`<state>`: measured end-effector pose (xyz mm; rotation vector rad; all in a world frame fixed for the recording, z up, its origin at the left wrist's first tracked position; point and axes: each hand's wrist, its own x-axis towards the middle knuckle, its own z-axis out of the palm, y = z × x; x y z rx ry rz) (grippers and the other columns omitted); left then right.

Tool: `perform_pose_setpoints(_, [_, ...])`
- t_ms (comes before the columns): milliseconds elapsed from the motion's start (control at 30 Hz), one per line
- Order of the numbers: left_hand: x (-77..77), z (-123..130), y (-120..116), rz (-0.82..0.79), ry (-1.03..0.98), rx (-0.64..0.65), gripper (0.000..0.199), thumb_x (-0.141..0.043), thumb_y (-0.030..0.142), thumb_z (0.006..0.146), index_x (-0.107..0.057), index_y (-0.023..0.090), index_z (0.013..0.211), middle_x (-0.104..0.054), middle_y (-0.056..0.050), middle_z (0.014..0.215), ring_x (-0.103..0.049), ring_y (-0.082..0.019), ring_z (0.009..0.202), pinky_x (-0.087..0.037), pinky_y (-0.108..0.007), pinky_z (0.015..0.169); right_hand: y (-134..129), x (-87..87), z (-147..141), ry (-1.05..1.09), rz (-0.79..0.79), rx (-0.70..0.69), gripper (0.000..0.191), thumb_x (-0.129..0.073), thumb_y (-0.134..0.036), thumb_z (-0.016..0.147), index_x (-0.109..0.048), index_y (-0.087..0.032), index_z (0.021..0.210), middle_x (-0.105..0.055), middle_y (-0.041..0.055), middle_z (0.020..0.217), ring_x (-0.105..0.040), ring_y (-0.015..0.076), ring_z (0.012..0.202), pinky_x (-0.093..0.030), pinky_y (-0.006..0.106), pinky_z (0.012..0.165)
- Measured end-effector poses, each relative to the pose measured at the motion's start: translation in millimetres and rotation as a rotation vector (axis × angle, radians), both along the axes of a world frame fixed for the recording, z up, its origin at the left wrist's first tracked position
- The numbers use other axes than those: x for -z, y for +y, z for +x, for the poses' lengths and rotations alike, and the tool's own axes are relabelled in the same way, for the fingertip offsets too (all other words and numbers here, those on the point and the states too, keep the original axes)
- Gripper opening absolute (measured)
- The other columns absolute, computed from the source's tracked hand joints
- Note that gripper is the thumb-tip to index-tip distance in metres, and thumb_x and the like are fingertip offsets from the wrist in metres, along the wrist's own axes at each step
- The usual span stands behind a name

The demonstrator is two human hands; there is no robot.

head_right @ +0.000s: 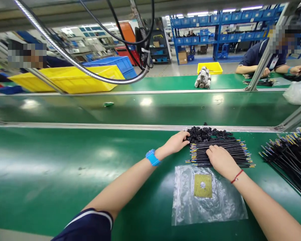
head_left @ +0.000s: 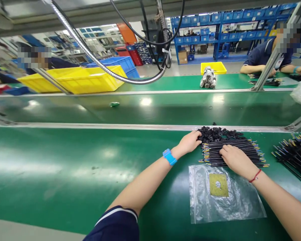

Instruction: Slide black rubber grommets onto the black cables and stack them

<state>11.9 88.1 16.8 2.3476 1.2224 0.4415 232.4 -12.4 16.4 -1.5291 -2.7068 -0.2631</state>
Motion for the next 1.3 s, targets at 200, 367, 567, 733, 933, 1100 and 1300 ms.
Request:
perform_pose_setpoints(200, [3.6, 7, -5, -0.049, -0.128, -0.033, 0.002, -0.057, 0.016, 0.078, -0.056, 0.018, 0.078, -0.051, -0.003, 0.076, -0.051, -0.019, 0.074, -0.042, -0.031, 0.072, -5, -4.8, 1, -0.035, -0.061, -0.027, 0.02, -0.041, -0.006, 0.086, -0.059, -0.015, 0.086, -0.059, 0.0103, 0.088, -0.052, 0.021, 0.081, -0.04, 0.032, 0.074])
perform_pose_setpoints(367, [5.9, 1, -3, -0.107, -0.308, -0.053, 0.007, -0.058, 0.014, 0.075, -0.052, 0.017, 0.076, -0.051, -0.002, 0.081, -0.051, -0.016, 0.075, -0.043, -0.031, 0.074, 8, -11.3, 5, 0.029, -0.122, -0.031, 0.019, -0.043, -0.014, 0.087, -0.059, -0.015, 0.077, -0.06, 0.0093, 0.082, -0.054, 0.0198, 0.081, -0.04, 0.031, 0.074])
perform_pose_setpoints(567, [9.2, -13, -11, -0.288, -0.554, -0.076, 0.007, -0.051, 0.018, 0.08, -0.045, 0.016, 0.083, -0.054, 0.001, 0.072, -0.059, -0.012, 0.067, -0.049, -0.027, 0.065, -4, -27.1, 18, 0.25, -0.196, 0.054, 0.015, -0.039, -0.02, 0.09, -0.054, -0.018, 0.092, -0.061, 0.0009, 0.079, -0.056, 0.0113, 0.068, -0.043, 0.023, 0.064])
perform_pose_setpoints(733, [3.4, -14, -36, -0.613, -0.873, -0.123, 0.021, -0.058, 0.019, 0.075, -0.051, 0.013, 0.095, -0.054, 0.003, 0.069, -0.057, -0.008, 0.054, -0.047, -0.022, 0.054, -38, -25.2, 13, 0.425, -0.282, -0.04, 0.018, -0.041, -0.017, 0.088, -0.054, -0.019, 0.101, -0.06, 0.0051, 0.094, -0.057, 0.0149, 0.085, -0.046, 0.028, 0.076])
perform_pose_setpoints(933, [-3.0, -9, -52, -0.763, -0.942, -0.163, 0.017, -0.057, 0.013, 0.073, -0.057, 0.013, 0.09, -0.066, -0.004, 0.09, -0.059, -0.007, 0.061, -0.046, -0.022, 0.057, -41, -4.6, 1, 0.167, -0.235, -0.059, 0.018, -0.045, -0.016, 0.087, -0.063, -0.017, 0.089, -0.06, 0.0079, 0.091, -0.056, 0.0202, 0.085, -0.044, 0.034, 0.078])
perform_pose_setpoints(1100, [-9.8, -11, -58, -0.837, -0.966, -0.173, 0.022, -0.058, 0.011, 0.073, -0.059, 0.012, 0.095, -0.067, -0.004, 0.086, -0.058, -0.007, 0.062, -0.045, -0.023, 0.061, -27, -6.9, 1, 0.184, -0.298, -0.031, 0.017, -0.045, -0.017, 0.085, -0.061, -0.017, 0.079, -0.062, 0.0061, 0.083, -0.056, 0.0184, 0.081, -0.043, 0.031, 0.076])
perform_pose_setpoints(1300, [-10.3, -15, -71, -0.965, -0.938, -0.136, 0.023, -0.062, 0.016, 0.075, -0.064, 0.012, 0.097, -0.065, -0.002, 0.078, -0.053, -0.005, 0.054, -0.043, -0.021, 0.055, -41, -26.9, 23, 0.612, -0.493, 0.176, 0.019, -0.04, -0.029, 0.09, -0.055, -0.021, 0.097, -0.064, -0.0004, 0.08, -0.059, 0.012, 0.069, -0.045, 0.023, 0.063])
